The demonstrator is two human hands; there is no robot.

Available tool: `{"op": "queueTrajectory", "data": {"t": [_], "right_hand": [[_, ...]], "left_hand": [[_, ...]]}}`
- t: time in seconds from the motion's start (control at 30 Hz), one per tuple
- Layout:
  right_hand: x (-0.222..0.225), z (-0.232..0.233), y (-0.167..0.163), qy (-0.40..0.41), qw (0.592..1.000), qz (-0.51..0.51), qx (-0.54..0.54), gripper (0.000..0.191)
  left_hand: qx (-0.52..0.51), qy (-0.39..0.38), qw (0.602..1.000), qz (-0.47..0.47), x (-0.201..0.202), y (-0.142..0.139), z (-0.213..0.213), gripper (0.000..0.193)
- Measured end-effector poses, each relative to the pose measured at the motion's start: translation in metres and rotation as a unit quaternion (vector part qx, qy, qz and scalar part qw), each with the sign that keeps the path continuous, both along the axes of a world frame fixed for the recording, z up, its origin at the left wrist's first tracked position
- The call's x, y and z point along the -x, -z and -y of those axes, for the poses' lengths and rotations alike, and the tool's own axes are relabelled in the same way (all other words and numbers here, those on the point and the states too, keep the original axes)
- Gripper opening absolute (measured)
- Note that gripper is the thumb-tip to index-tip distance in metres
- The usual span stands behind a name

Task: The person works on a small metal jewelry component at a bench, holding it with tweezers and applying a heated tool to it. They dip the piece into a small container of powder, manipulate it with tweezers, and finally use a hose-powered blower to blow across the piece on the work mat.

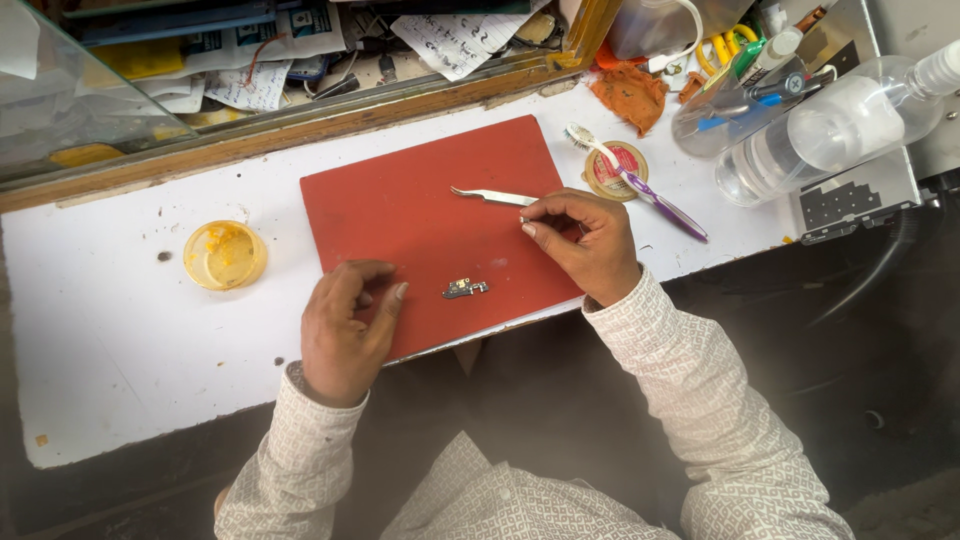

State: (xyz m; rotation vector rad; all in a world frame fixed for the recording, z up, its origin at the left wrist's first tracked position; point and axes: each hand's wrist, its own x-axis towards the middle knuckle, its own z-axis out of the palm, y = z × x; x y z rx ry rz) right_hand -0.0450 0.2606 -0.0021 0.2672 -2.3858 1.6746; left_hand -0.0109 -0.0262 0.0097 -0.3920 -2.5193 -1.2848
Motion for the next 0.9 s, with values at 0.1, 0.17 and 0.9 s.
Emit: {"op": "queueTrajectory", "data": {"t": [0.1, 0.17, 0.9], "right_hand": [[0.0007, -0.0002, -0.0010, -0.013, 1.000, -0.015, -0.019, 0.011], [0.0012, 0.0001, -0.0017, -0.019, 0.999, -0.020, -0.022, 0.011], [0.0026, 0.0017, -0.0022, -0.013, 1.000, -0.013, -0.022, 0.011]], "left_hand": [[0.017, 0.012, 1.000, 0.005, 0.0004, -0.0019, -0.0009, 0.019], [0.017, 0.015, 1.000, 0.007, 0.0006, -0.0021, -0.0013, 0.019], [0.017, 0.024, 1.000, -0.003, 0.0021, -0.0041, -0.0014, 0.016]]}}
